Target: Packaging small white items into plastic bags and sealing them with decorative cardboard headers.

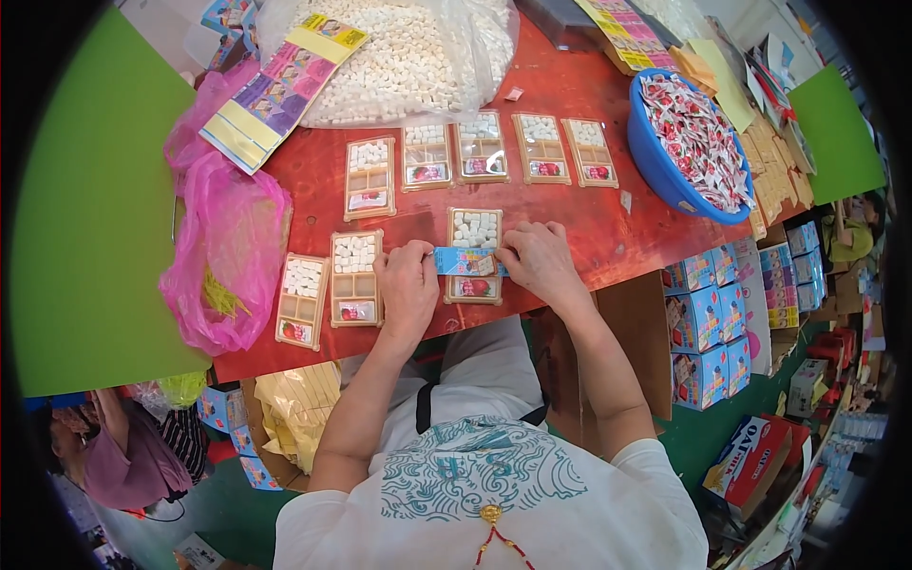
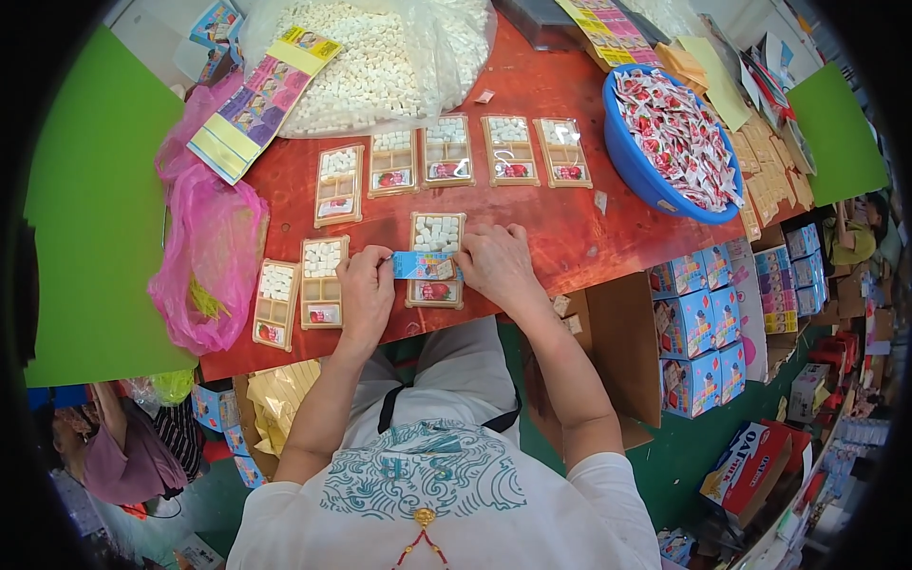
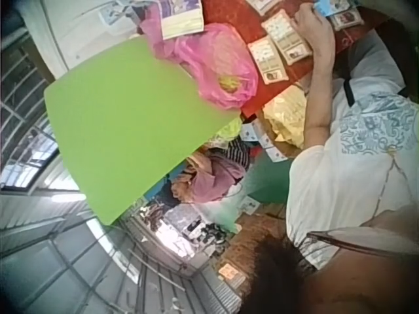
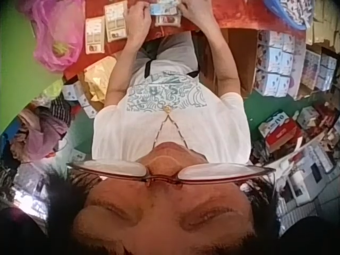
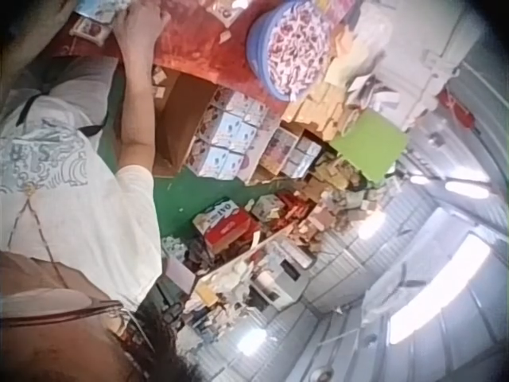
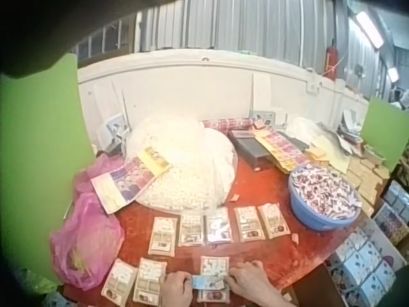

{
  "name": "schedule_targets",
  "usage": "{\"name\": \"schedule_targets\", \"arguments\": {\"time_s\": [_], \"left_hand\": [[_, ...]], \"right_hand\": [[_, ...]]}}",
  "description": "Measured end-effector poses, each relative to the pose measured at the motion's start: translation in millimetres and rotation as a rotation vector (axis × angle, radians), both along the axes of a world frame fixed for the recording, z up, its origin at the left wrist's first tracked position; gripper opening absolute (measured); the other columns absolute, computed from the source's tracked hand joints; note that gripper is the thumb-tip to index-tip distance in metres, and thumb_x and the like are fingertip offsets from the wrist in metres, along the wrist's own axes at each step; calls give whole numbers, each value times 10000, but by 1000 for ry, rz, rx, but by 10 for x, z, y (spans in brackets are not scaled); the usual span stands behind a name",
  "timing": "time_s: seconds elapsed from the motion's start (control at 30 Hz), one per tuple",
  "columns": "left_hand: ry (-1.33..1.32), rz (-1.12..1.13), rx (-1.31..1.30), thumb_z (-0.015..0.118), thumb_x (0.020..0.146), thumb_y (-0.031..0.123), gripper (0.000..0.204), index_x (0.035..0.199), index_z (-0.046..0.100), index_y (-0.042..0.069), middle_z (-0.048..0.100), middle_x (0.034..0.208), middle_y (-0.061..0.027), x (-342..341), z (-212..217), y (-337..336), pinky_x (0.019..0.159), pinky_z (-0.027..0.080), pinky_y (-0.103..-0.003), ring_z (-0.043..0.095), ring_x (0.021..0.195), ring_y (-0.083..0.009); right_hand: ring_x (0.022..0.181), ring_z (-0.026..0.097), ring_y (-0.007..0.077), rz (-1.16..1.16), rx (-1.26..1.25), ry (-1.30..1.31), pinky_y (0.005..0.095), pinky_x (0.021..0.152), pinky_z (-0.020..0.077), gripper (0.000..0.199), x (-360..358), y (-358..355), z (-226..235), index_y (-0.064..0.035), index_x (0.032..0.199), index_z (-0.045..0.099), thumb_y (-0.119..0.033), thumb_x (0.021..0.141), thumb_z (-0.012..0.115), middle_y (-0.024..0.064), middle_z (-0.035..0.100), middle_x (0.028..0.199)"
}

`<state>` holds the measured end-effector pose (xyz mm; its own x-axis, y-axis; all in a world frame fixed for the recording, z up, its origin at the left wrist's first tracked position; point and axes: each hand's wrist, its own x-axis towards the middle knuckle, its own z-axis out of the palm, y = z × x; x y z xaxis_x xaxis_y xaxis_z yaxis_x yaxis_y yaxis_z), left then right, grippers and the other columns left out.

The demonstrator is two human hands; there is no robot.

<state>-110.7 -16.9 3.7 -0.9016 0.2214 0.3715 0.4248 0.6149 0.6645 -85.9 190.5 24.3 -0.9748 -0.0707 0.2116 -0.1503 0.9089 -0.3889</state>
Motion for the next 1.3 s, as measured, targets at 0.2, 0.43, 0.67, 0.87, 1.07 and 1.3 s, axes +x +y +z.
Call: {"name": "schedule_targets", "arguments": {"time_s": [0.2, 0.43, 0.67, 0.87, 1.07, 1.3], "left_hand": [[50, -8, -83, 554, 849, 47, 43, 888, 569, 53, 571, 758, -97, -21, -24, 21, 865, 357, -395, 542, 772, -264], [176, -9, -256, 573, 809, 67, 68, 875, 558, 68, 554, 781, -94, -57, -121, 21, 873, 336, -429, 525, 817, -260], [92, 50, -399, 599, 802, 150, 293, 1067, 528, 47, 530, 923, -111, -13, 65, 38, 904, 302, -471, 507, 895, -274], [238, 91, -403, 610, 818, 210, 556, 1309, 435, 15, 458, 1305, -182, 64, 84, -5, 1038, 223, -540, 403, 1251, -319], [88, -412, -455, 622, 822, 318, 609, 1327, 458, 20, 375, 1437, -143, 196, -48, 214, 1057, 199, -598, 301, 1358, -321], [134, -403, -457, 625, 820, 395, 651, 1354, 453, 64, 367, 1445, -143, 200, -92, 162, 1054, 183, -621, 270, 1376, -321]], "right_hand": [[813, 584, 249, -9, 88, -7, 404, 819, 358, 141, 3, -13, -49, -72, 749, 653, -200, 798, 622, 84, 604, 785], [830, 577, 236, -19, 143, 16, 403, 873, 352, 136, 10, -37, -109, -87, 771, 660, -214, 810, 634, 71, 588, 792], [820, 593, 260, 7, 163, 19, 419, 832, 356, 156, -6, -34, -102, -69, 785, 669, -216, 793, 617, 100, 606, 806], [834, 593, 263, 13, 149, 33, 423, 843, 353, 170, -7, -24, -124, -68, 790, 671, -226, 807, 608, 102, 603, 812], [842, 597, 266, 7, 151, -1, 429, 843, 356, 176, -8, -22, -99, -65, 802, 675, -226, 811, 605, 106, 608, 825], [832, 592, 257, -51, 124, -143, 404, 829, 363, 164, -74, -12, 27, -102, 810, 677, -253, 819, 616, 89, 612, 819]]}}
